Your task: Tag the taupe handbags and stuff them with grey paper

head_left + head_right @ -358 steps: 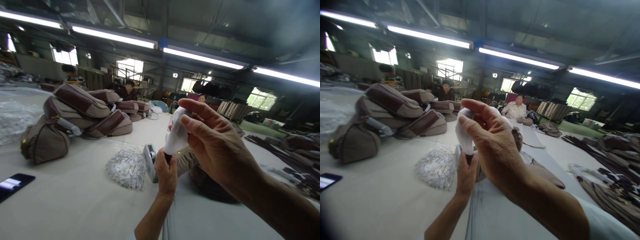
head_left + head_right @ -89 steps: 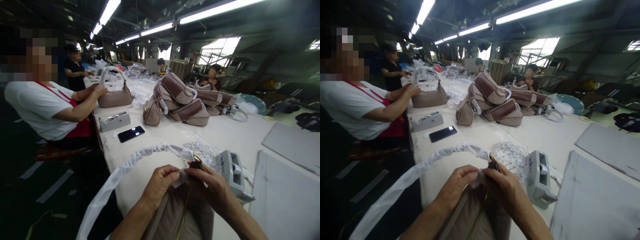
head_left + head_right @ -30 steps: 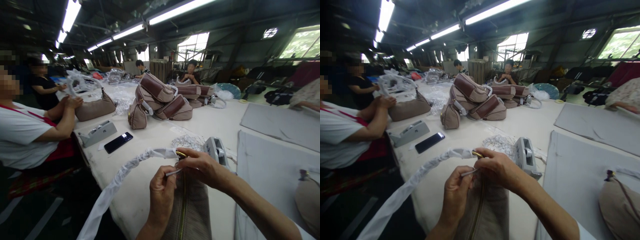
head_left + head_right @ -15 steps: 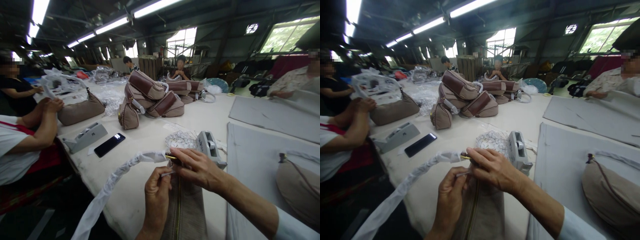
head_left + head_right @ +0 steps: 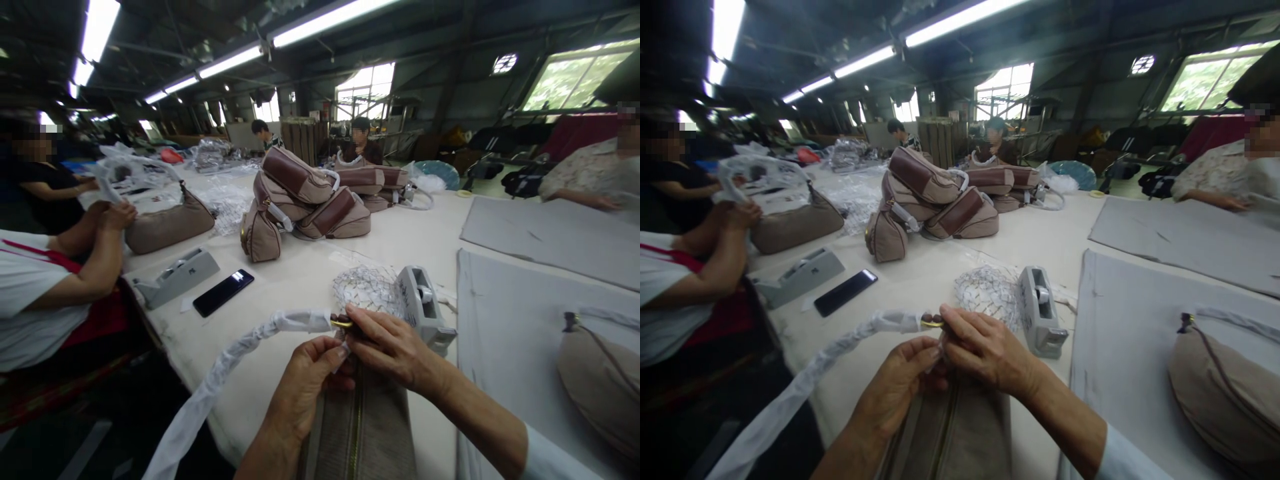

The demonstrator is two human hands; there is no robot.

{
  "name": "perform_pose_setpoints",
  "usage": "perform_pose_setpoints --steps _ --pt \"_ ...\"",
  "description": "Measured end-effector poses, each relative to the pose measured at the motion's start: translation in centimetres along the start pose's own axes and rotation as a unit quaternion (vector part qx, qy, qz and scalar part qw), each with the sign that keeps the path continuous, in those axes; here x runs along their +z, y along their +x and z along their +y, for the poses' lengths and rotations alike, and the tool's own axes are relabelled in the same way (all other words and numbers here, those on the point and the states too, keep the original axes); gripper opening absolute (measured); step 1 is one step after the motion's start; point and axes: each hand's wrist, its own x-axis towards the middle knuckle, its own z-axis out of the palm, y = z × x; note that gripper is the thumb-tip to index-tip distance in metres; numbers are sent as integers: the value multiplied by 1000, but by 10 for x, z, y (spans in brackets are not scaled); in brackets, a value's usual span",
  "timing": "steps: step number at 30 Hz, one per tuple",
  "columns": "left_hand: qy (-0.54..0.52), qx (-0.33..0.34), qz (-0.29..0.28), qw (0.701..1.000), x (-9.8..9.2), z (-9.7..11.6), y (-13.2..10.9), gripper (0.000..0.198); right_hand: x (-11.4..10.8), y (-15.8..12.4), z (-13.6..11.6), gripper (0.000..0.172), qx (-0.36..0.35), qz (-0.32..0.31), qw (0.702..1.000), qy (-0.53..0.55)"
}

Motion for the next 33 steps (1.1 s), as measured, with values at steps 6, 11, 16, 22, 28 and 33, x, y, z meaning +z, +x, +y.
perform_pose_setpoints --steps 6,11,16,22,28,33 --pt "40 24 1 999 9 -8 -3 25 -4 -4 -11 14 28 34 999 12" --pt "43 49 25 998 9 -18 0 28 -38 -60 13 28 463 132 876 24" --pt "42 54 26 997 12 -23 2 28 -60 -131 60 37 754 43 638 149" --pt "36 50 34 997 15 -25 2 29 -30 -149 79 22 855 11 466 226" --pt "36 51 28 998 14 -27 1 28 -35 -139 78 15 873 72 408 255" --pt "26 50 32 998 13 -29 0 28 -55 -134 48 23 857 106 402 306"
